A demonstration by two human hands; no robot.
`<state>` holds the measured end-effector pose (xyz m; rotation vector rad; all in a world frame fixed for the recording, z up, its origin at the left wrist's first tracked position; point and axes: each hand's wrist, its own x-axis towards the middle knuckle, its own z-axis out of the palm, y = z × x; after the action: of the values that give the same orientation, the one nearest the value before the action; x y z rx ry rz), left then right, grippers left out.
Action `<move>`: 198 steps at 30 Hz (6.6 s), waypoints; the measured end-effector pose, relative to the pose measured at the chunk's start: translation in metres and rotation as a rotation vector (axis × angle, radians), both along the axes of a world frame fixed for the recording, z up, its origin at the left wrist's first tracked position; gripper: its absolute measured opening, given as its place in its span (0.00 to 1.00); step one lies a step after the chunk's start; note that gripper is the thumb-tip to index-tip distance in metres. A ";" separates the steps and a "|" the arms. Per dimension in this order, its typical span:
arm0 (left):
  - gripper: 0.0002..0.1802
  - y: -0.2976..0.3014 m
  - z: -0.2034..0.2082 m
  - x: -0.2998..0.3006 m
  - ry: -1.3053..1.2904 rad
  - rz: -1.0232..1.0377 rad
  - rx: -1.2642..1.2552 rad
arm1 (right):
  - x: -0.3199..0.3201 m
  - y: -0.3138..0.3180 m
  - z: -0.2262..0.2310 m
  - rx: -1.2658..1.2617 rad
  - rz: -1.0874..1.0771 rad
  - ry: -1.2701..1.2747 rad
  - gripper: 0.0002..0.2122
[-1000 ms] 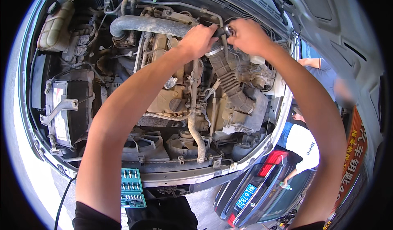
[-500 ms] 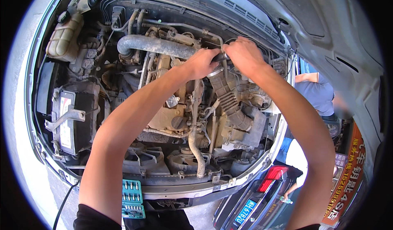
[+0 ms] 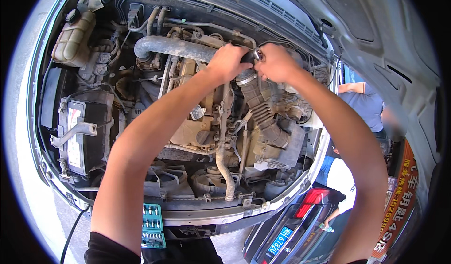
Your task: The person walks from a workshop to a silver pickup truck with the hood open, opens a green socket set, and uses a socket wrench to loosen and remove a hose clamp on the engine. The person then pulls the hose off the engine and sets it aside.
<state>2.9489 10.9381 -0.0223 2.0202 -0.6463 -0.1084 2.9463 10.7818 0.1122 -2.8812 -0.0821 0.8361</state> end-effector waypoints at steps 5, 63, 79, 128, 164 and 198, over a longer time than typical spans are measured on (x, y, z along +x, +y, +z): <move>0.14 0.004 -0.004 0.002 -0.084 0.001 -0.001 | 0.005 -0.002 -0.001 -0.121 0.148 -0.128 0.12; 0.09 0.000 -0.015 0.015 -0.019 -0.093 0.131 | 0.018 0.000 -0.021 0.100 -0.131 0.121 0.17; 0.07 0.006 -0.068 0.022 0.093 -0.039 0.363 | 0.027 0.005 -0.027 0.135 0.272 -0.190 0.09; 0.08 0.316 0.080 -0.514 0.823 0.749 -0.205 | -0.402 0.006 -0.092 1.270 -1.104 0.626 0.13; 0.16 0.368 0.037 -0.622 0.603 1.116 0.208 | -0.529 0.282 -0.106 1.195 -0.514 0.205 0.10; 0.23 0.205 0.079 -0.231 -0.135 0.414 0.349 | -0.091 -0.067 -0.177 0.417 -0.590 -0.664 0.20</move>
<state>2.7176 11.1429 0.0570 2.4737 -0.2907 0.1750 2.8558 10.7148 -0.0651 -2.4319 0.4440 -0.2248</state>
